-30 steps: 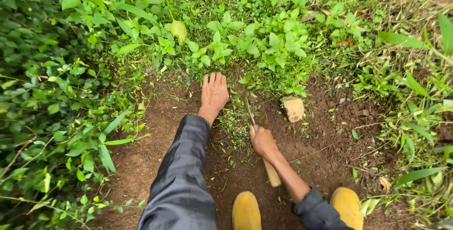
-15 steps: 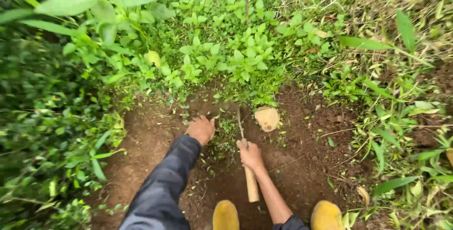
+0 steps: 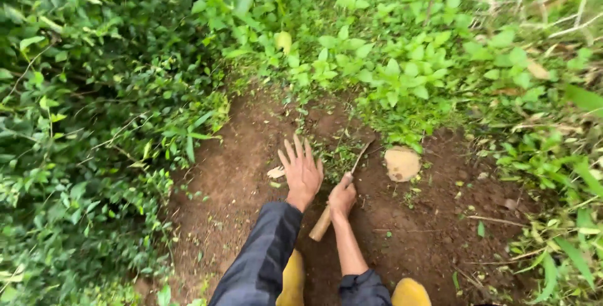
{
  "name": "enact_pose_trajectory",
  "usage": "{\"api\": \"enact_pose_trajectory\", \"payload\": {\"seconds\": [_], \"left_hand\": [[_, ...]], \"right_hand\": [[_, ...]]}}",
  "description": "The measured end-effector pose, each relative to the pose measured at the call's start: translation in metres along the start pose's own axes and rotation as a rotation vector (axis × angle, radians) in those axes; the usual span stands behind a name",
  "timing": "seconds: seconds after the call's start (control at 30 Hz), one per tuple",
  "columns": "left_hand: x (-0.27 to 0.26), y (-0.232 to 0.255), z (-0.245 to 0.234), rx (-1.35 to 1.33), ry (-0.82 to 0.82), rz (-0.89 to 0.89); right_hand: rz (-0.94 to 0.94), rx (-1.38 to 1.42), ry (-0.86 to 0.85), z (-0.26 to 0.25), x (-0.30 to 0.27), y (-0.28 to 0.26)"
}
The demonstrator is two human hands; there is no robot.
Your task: The person uses a small hand hoe to loosen soil and remove weeds from a patch of ground. They repeatedly strike the soil, pull up weeds by hand, and clear the area of unwanted vegetation.
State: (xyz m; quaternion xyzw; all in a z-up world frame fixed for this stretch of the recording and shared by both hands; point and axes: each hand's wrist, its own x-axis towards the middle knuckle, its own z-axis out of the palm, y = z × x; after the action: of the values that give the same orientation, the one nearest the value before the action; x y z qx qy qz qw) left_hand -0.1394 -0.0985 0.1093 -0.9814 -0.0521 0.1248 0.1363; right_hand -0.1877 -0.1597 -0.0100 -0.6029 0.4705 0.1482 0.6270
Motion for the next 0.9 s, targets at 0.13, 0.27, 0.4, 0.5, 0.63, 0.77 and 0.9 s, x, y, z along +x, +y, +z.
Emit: {"api": "enact_pose_trajectory", "payload": {"seconds": [0.13,0.27,0.4,0.5,0.63,0.77,0.9], "left_hand": [[0.036,0.005,0.055,-0.262,0.027,-0.189],[0.016,0.019,0.128,-0.701,-0.005,-0.459],[-0.007,0.028,0.133,-1.034,0.156,-0.341],[-0.018,0.037,0.132,-1.149,0.225,-0.300],[-0.019,0.048,0.154,-1.235,0.305,-0.279],[-0.032,0.029,0.126,-1.423,0.214,-0.324],[-0.038,0.014,0.097,-1.536,0.189,-0.431]], "right_hand": [[-0.089,-0.076,-0.002,0.000,0.044,0.022],[-0.076,-0.241,-0.029,-0.022,0.016,0.013],[-0.078,-0.356,-0.019,-0.025,0.013,-0.004],[-0.123,-0.487,-0.021,-0.023,0.005,0.024],[-0.131,-0.587,0.039,-0.028,-0.004,0.068],[-0.189,-0.549,0.086,-0.017,-0.031,0.064],[-0.225,-0.444,0.139,-0.014,-0.050,0.064]]}}
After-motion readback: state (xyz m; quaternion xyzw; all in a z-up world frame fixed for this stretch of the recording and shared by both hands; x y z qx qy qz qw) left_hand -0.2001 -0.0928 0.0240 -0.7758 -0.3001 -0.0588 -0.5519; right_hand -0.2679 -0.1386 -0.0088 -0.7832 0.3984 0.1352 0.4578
